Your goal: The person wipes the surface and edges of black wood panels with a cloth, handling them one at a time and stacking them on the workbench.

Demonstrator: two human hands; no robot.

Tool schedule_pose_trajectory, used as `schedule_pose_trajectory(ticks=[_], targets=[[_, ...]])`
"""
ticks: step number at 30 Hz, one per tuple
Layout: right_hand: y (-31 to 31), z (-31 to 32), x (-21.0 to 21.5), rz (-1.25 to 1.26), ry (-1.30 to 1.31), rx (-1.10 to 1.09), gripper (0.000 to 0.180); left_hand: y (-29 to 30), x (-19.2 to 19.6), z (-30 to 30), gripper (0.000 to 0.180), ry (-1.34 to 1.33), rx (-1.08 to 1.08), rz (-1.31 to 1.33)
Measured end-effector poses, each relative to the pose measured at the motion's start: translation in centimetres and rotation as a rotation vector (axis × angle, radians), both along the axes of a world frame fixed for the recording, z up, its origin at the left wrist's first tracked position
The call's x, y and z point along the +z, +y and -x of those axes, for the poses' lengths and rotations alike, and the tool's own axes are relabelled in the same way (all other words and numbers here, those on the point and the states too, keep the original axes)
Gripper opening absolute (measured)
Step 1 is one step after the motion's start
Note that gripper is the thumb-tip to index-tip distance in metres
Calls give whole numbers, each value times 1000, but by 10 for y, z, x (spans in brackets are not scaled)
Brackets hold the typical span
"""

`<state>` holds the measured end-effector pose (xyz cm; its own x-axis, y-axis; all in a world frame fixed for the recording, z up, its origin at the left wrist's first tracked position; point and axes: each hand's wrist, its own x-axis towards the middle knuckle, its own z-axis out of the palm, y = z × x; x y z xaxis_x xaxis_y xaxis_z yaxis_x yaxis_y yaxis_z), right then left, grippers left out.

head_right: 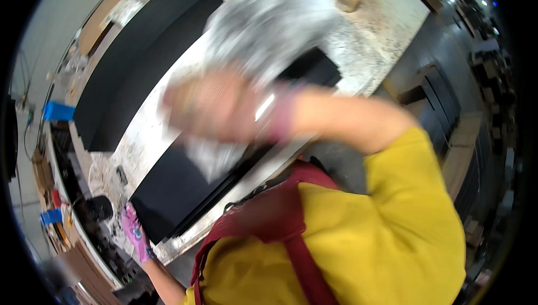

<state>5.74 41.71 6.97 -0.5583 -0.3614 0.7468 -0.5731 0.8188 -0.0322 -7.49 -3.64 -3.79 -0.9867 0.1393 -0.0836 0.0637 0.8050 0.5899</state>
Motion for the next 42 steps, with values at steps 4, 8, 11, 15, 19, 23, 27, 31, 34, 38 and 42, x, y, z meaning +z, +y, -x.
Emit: schedule_pose_trajectory(ticks=[4,8,11,15,19,23,27,31,34,38,42], targets=[[-61,-21,-79,82,-624,84,28,-5,-13,6,42,111,-32,-56],[100,-41,-77,-42,-901,-747,29,0,-6,4,43,28,-16,-20],[249,-102,-80,332,-612,-1389,38,11,5,15,44,42,-90,23],[234,-124,1,1157,-540,-428,42,16,21,7,46,-31,-112,72],[122,-67,1,647,-610,-398,37,-12,-13,5,54,-35,-40,-102],[72,-63,-82,-121,-743,-682,50,24,3,10,50,-58,-63,-117],[-11,-20,-86,-40,-856,-376,66,12,-6,11,45,-114,-60,-379],[-177,65,-99,-147,-833,92,59,-6,-20,15,59,-263,-2,-722],[-280,95,-108,-103,-690,395,53,-5,-2,18,77,-264,32,-565],[-291,105,-85,-145,-770,433,38,-36,-5,32,76,-228,151,-657],[-209,96,-98,802,-881,446,30,-1,27,17,52,181,-53,-433]])
